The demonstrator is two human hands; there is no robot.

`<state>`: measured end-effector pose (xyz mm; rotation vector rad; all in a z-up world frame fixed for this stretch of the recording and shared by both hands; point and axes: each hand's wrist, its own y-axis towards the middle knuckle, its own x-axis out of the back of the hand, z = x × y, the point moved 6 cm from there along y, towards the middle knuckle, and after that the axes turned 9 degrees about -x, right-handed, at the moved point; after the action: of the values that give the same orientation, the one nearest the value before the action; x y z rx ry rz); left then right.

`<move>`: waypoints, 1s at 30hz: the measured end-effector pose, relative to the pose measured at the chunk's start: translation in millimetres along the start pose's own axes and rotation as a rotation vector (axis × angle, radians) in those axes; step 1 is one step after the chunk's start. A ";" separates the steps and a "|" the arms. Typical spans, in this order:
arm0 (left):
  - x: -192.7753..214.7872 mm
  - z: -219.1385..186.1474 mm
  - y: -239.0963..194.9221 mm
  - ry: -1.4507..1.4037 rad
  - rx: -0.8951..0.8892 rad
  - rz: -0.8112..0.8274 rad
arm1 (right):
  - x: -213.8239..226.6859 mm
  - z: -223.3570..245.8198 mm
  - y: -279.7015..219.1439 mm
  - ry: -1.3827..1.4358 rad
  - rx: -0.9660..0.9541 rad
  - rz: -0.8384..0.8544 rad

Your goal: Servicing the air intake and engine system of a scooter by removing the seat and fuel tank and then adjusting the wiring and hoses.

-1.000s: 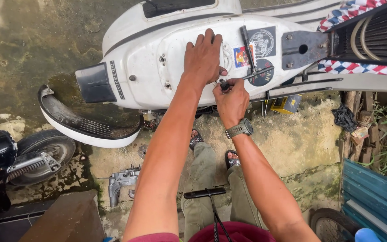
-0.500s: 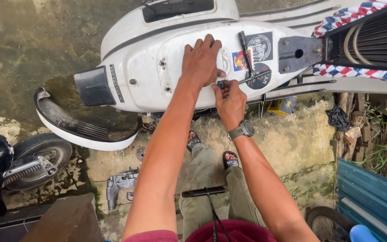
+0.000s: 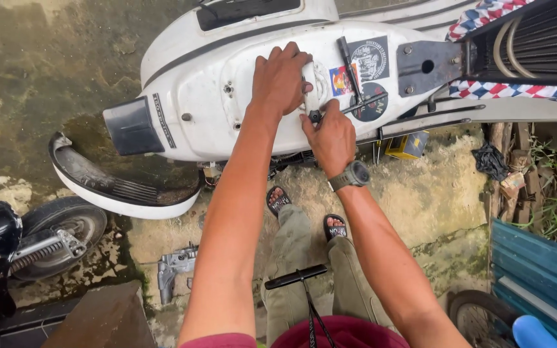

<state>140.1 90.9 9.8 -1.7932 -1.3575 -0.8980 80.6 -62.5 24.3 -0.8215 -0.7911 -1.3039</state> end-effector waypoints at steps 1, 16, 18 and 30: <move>-2.3 -0.6 -1.1 -0.004 0.002 0.001 | 7.0 12.4 -3.3 -0.015 0.097 0.109; -8.7 -2.6 -8.4 -0.025 0.022 -0.051 | -5.6 -14.9 -10.2 0.114 0.093 0.076; -3.5 -1.3 -2.1 -0.010 0.016 -0.056 | -0.5 -12.0 -5.0 0.108 0.032 0.090; -7.5 -1.1 -3.1 0.032 -0.008 -0.106 | 5.6 12.1 -5.6 0.080 0.305 0.235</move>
<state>135.4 87.0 4.3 -1.7188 -1.4416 -0.9845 75.2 -55.2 35.6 -0.5944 -0.7807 -0.9722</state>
